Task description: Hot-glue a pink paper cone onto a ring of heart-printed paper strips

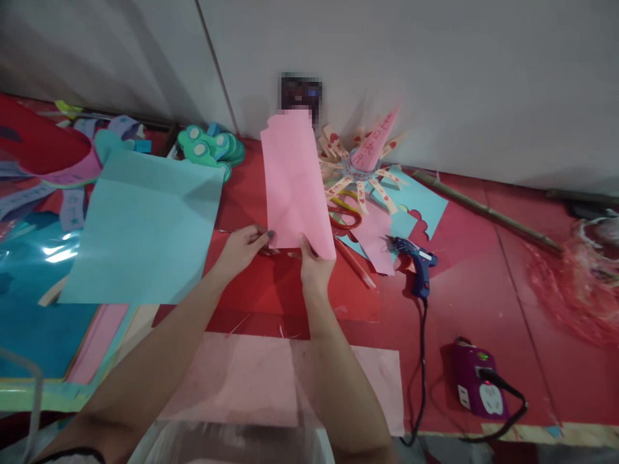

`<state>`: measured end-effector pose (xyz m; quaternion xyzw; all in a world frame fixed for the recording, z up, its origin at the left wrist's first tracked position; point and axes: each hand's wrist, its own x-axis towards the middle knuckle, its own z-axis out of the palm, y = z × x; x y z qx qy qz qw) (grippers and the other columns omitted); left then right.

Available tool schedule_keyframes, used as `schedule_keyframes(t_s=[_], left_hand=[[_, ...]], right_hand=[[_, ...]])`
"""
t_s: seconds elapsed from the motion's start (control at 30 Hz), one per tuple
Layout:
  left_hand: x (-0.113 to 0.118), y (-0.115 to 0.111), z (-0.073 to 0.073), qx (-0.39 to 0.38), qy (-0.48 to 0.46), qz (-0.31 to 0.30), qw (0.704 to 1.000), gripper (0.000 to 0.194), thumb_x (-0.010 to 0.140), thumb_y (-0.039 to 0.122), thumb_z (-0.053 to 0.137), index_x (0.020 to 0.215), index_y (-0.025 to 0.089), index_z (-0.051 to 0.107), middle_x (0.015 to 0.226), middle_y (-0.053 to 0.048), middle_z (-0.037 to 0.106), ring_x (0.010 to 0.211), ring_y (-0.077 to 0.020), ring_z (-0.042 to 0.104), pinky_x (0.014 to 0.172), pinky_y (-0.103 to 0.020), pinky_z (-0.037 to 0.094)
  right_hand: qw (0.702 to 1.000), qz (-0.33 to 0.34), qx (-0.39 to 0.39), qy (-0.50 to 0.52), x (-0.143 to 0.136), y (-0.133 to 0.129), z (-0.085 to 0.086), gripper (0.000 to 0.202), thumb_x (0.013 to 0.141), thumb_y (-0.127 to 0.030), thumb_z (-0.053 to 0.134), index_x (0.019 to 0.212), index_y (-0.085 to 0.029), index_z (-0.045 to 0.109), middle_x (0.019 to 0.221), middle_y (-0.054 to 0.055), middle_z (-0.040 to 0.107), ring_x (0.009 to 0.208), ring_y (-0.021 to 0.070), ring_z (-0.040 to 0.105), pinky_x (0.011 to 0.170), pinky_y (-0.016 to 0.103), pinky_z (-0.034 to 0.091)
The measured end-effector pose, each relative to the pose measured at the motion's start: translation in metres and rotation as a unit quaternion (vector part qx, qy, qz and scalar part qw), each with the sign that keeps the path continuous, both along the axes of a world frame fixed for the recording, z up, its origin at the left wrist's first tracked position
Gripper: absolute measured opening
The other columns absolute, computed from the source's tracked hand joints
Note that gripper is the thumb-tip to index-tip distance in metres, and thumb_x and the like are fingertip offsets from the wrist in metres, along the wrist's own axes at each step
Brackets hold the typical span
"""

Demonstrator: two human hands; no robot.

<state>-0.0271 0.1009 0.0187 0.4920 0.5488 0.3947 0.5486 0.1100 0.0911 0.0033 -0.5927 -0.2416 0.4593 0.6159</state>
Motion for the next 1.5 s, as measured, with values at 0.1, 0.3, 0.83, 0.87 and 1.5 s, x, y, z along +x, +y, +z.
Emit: schedule_keyframes(t_s=[0.1,0.3,0.83,0.87,1.5], left_hand=[[-0.0006,0.0004,-0.0019,0.002,-0.005,-0.001,1.0,0.016,0.081,0.03,0.052,0.075,0.015,0.054,0.06,0.001,0.06,0.059,-0.0119,0.064,0.059,-0.022,0.052],[-0.0009,-0.0003,-0.0033,0.009,0.003,-0.005,1.0,0.017,0.079,0.032,0.055,0.076,0.016,0.053,0.062,0.002,0.062,0.058,-0.0117,0.063,0.06,-0.023,0.052],[-0.0013,0.0007,-0.0008,0.002,0.0,-0.025,1.0,0.025,0.082,0.038,0.053,0.07,0.015,0.051,0.062,-0.003,0.065,0.061,-0.0125,0.065,0.061,-0.022,0.052],[-0.0012,0.0007,-0.001,0.004,0.006,-0.024,1.0,0.026,0.082,0.038,0.053,0.07,0.015,0.051,0.062,-0.003,0.065,0.06,-0.0124,0.065,0.062,-0.022,0.052],[-0.0003,-0.0015,0.0054,0.01,0.038,-0.005,0.999,0.036,0.084,0.047,0.043,0.066,0.016,0.051,0.06,-0.002,0.062,0.062,-0.0139,0.062,0.061,-0.024,0.05]], right_hand=[[1.0,-0.001,0.003,-0.001,-0.0001,0.0,0.0005,0.061,0.056,-0.035,0.074,0.108,-0.01,0.056,0.095,0.009,0.064,0.076,0.0169,0.061,0.052,0.026,0.057],[1.0,0.009,0.005,-0.012,0.0007,-0.0007,-0.0003,0.058,0.057,-0.037,0.073,0.105,-0.009,0.057,0.094,0.009,0.064,0.077,0.0177,0.063,0.054,0.025,0.057],[0.999,0.015,-0.004,-0.031,0.0007,-0.0009,0.0026,0.058,0.058,-0.038,0.072,0.106,-0.008,0.057,0.097,0.011,0.063,0.077,0.0188,0.063,0.053,0.027,0.056],[0.999,0.016,-0.003,-0.03,0.0007,-0.0008,0.0022,0.059,0.058,-0.039,0.072,0.106,-0.008,0.057,0.097,0.011,0.063,0.078,0.0189,0.063,0.053,0.026,0.056],[1.0,0.008,0.005,-0.017,0.0001,-0.0009,0.0016,0.061,0.059,-0.037,0.073,0.11,-0.009,0.056,0.094,0.009,0.065,0.073,0.017,0.062,0.054,0.026,0.056]])
